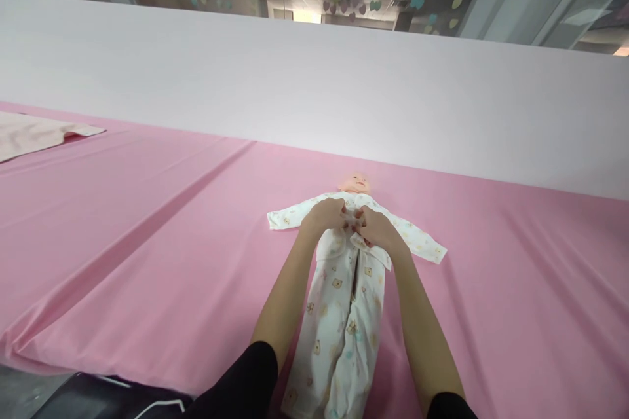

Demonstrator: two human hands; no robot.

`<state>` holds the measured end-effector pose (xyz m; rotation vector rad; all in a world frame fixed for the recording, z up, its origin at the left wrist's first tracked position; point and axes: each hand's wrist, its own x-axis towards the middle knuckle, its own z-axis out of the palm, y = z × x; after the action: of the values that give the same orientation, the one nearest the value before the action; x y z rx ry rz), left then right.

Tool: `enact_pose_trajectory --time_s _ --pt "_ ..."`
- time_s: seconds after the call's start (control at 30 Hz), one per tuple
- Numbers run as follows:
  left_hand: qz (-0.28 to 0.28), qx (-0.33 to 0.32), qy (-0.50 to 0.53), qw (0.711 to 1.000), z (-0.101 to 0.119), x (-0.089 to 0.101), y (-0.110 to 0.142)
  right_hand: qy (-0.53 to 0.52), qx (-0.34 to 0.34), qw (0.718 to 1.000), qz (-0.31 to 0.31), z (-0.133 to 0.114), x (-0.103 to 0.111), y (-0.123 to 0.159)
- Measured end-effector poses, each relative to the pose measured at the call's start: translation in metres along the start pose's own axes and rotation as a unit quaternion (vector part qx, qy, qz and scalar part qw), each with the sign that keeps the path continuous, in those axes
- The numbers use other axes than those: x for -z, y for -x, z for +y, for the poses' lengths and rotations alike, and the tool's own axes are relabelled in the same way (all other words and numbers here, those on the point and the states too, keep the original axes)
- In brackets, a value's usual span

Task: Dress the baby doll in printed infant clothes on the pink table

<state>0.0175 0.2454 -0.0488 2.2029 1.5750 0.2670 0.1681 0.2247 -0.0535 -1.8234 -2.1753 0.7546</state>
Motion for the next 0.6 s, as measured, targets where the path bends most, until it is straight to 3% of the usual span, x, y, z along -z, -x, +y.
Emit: enact_pose_trajectory --time_s 0.1,0.2,0.23,0.3,0.33,0.4,0.43,0.5,0.57,0.6 --pt "-0.037 -0.021 0.018 0.999 -0.006 0.002 0.001 -0.022 0.021 0.999 -0.013 -0.001 0.005 -0.001" --pt "-0.025 0.003 0.054 0.998 -0.03 0.016 0.013 -0.164 0.014 0.986 -0.02 0.022 0.028 0.01" --pt "0.019 0.034 0.053 0.998 -0.04 0.023 0.021 -0.202 -0.004 0.979 0.021 0.036 0.039 0.017" --pt "0.129 0.159 0.016 0.979 -0.057 0.042 0.043 -0.202 -0.115 0.953 0.196 0.072 0.061 0.035" --pt "0.192 0.23 -0.017 0.954 -0.06 0.052 0.058 -0.169 -0.18 0.928 0.278 0.09 0.071 0.046" --pt "0.276 0.284 -0.049 0.917 -0.053 0.069 0.091 -0.06 -0.312 0.865 0.39 0.117 0.087 0.069" --pt "0.315 0.259 -0.044 0.912 -0.042 0.074 0.11 -0.042 -0.34 0.83 0.44 0.122 0.093 0.08" --pt "0.378 0.137 -0.003 0.916 -0.01 0.075 0.145 -0.05 -0.293 0.782 0.547 0.111 0.098 0.1" --pt "0.407 -0.016 0.08 0.91 0.025 0.065 0.173 -0.131 -0.159 0.733 0.648 0.073 0.093 0.118" --pt "0.409 -0.056 0.13 0.902 0.04 0.057 0.181 -0.193 -0.064 0.702 0.683 0.048 0.087 0.126"
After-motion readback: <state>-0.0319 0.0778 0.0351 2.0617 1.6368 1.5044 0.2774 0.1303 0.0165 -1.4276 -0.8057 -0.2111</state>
